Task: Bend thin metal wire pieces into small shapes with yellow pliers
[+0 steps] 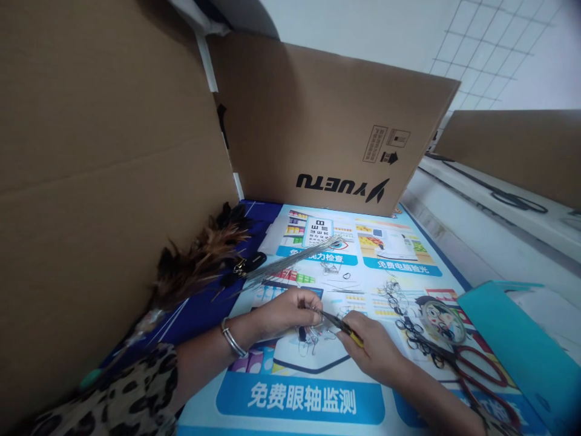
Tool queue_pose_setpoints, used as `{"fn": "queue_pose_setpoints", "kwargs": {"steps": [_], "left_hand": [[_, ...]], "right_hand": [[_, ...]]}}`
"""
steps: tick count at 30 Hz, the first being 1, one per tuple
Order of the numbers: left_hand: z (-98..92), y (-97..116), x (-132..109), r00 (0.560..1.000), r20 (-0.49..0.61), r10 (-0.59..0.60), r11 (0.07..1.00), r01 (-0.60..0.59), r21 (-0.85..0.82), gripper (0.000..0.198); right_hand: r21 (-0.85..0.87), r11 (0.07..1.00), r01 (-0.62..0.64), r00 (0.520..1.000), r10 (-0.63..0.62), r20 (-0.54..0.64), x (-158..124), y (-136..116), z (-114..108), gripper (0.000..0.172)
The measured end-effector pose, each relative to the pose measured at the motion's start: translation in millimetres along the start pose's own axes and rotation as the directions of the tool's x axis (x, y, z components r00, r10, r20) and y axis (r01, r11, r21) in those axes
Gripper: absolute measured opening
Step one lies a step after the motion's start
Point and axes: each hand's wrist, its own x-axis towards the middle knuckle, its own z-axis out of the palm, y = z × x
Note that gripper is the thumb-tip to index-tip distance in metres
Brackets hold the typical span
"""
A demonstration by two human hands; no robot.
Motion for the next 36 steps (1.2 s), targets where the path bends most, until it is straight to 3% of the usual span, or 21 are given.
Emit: {"fn": "queue_pose_setpoints", "kwargs": {"steps": [15, 22, 36], "left_hand": [[-1.6, -0.7, 0.8, 0.997, 0.066, -0.032, 0.998, 0.036, -0.06, 0.017], [-1.3, 0.1, -0.5, 0.993, 0.115, -0.026, 0.999, 0.022, 0.036, 0.014], [-1.2, 2.5, -0.5, 0.996, 0.084, -0.019, 0.995, 0.01, 0.098, 0.015]], "right_hand": [[0.194, 0.981, -0.029, 0.999, 0.022, 0.039, 2.8, 4.3, -3.0, 0.017], [0.176, 0.984, -0.016, 1.0, 0.014, 0.013, 2.9, 5.8, 2.0, 0.016], [0.177, 0.984, -0.003, 1.0, 0.002, 0.002, 2.4, 4.8, 2.0, 0.013]]}}
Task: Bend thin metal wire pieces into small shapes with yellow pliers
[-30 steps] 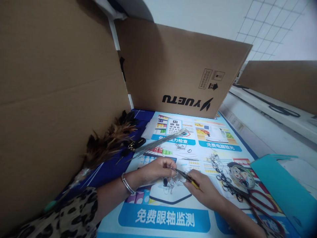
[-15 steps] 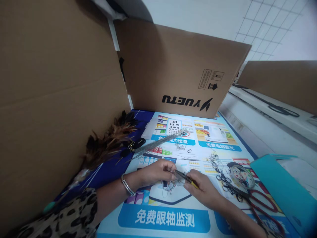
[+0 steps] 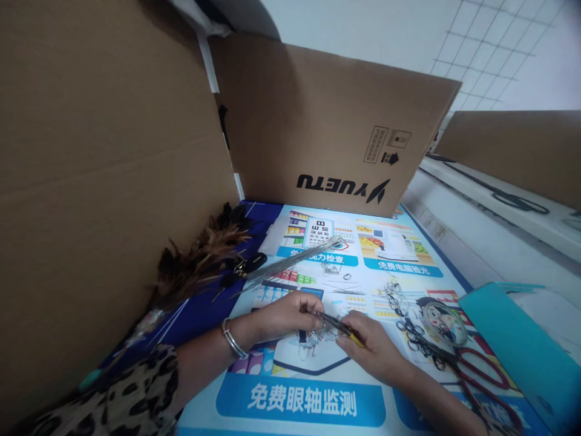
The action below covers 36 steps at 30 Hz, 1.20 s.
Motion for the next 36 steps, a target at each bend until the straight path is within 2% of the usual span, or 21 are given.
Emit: {"fn": "queue_pose_setpoints", "kwargs": {"steps": [16, 32, 36], "left_hand": [[0.2, 0.2, 0.7, 1.0, -0.019, 0.016, 0.996, -0.015, 0.083, 0.016], [-0.6, -3.2, 2.1, 0.999, -0.021, 0.04, 0.995, -0.038, 0.087, 0.013], [-1.4, -3.0, 2.5, 0.998, -0.04, 0.057, 0.998, -0.056, 0.032, 0.013]], "right_hand": [[-0.06, 0.998, -0.015, 1.0, 0.015, 0.01, 0.5, -3.0, 0.3, 0.009], [-0.068, 0.998, -0.017, 1.0, 0.017, -0.006, 0.7, -0.9, 1.8, 0.012], [-0.024, 0.999, -0.021, 0.999, 0.021, -0.028, 1.5, -0.1, 1.1, 0.011]]}}
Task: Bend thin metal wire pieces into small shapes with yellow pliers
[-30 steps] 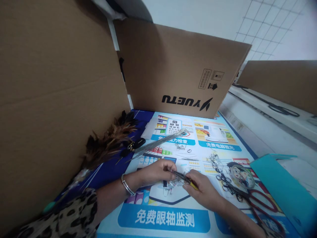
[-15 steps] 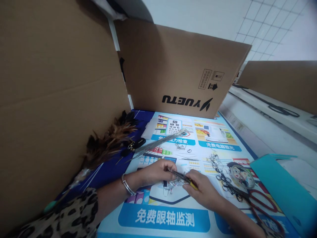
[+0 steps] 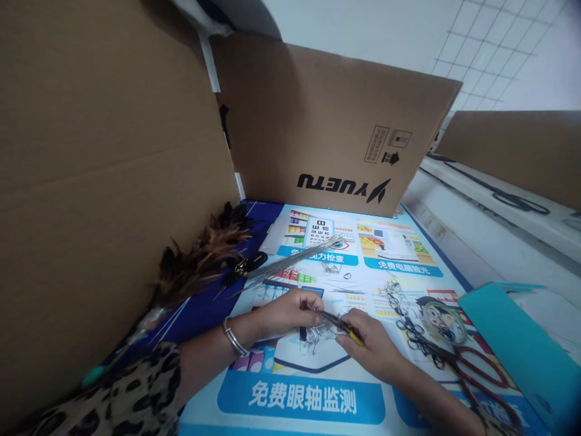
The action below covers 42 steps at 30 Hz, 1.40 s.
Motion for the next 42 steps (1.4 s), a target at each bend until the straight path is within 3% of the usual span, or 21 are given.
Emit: {"fn": "queue_pose_setpoints", "kwargs": {"steps": [8, 24, 42], "left_hand": [[-0.6, -2.6, 0.9, 0.996, -0.077, -0.036, 0.982, 0.021, -0.19, 0.018], [-2.7, 2.1, 0.9, 0.995, -0.102, 0.005, 0.993, -0.017, -0.119, 0.017], [-3.0, 0.0, 1.5, 0.995, -0.096, -0.007, 0.988, -0.008, -0.153, 0.016]], "right_hand": [[0.098, 0.991, -0.088, 0.996, 0.091, -0.026, 2.6, -6.6, -9.3, 0.008], [0.059, 0.997, -0.055, 0.998, 0.054, 0.016, 3.1, -6.1, -10.2, 0.011], [0.041, 0.998, -0.042, 0.999, 0.041, 0.017, 2.5, -3.1, -7.3, 0.011]]}}
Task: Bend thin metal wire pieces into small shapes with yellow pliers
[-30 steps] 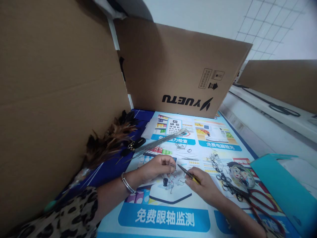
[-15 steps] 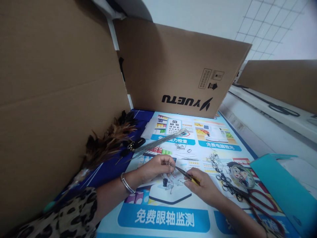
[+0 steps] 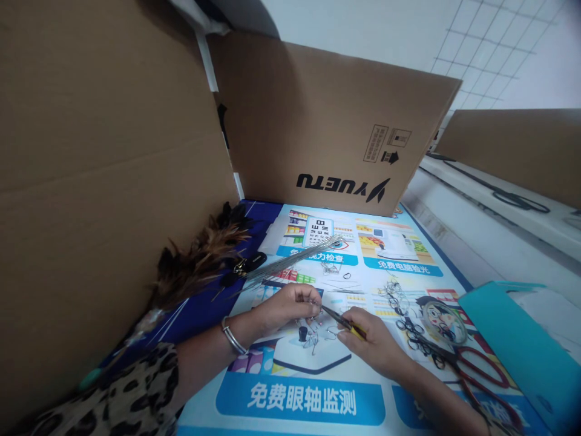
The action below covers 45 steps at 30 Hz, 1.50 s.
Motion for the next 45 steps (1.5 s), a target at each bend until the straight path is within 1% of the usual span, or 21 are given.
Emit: {"fn": "queue_pose_setpoints", "kwargs": {"steps": [6, 12, 15, 18, 25, 32, 38, 42, 45], "left_hand": [[3.1, 0.6, -1.7, 1.0, 0.017, -0.02, 1.0, 0.02, -0.022, 0.016], [5.4, -1.4, -2.2, 0.999, 0.044, -0.015, 0.995, 0.01, 0.095, 0.013], [4.6, -3.7, -1.1, 0.998, 0.054, -0.011, 0.994, 0.005, 0.11, 0.013], [4.0, -5.4, -0.4, 0.997, 0.075, -0.012, 0.996, 0.005, 0.092, 0.012], [3.5, -5.6, -0.4, 0.996, 0.085, -0.008, 0.998, 0.004, 0.055, 0.013], [3.6, -3.4, -2.2, 0.995, 0.097, -0.007, 0.999, 0.011, -0.049, 0.014], [4.2, -3.8, -1.8, 0.996, 0.092, -0.005, 0.995, 0.015, -0.102, 0.012], [5.3, -3.4, -2.0, 0.993, 0.116, -0.014, 0.986, 0.033, -0.163, 0.012], [5.8, -1.8, -2.4, 0.994, 0.109, -0.009, 0.988, 0.026, -0.149, 0.012]], "right_hand": [[-0.014, 1.0, 0.012, 1.0, -0.012, -0.003, 0.4, -0.2, 1.3, 0.014], [-0.044, 0.999, 0.032, 0.999, -0.031, 0.017, -0.4, 2.4, 3.9, 0.012], [-0.057, 0.998, 0.033, 0.999, -0.032, 0.029, -0.8, 3.0, 3.7, 0.012], [-0.065, 0.997, 0.03, 0.999, -0.027, 0.042, -0.6, 3.6, 3.4, 0.013], [-0.071, 0.997, 0.036, 0.999, -0.033, 0.04, -0.2, 3.0, 3.5, 0.013], [-0.05, 0.998, 0.038, 0.999, -0.036, 0.033, -1.0, 2.9, 3.4, 0.012], [-0.043, 0.998, 0.038, 0.999, -0.036, 0.026, -1.3, 2.9, 3.5, 0.012], [-0.05, 0.998, 0.035, 0.999, -0.035, 0.014, -1.0, 3.3, 3.5, 0.013], [-0.055, 0.998, 0.033, 0.999, -0.033, 0.007, -0.7, 3.0, 3.5, 0.012]]}}
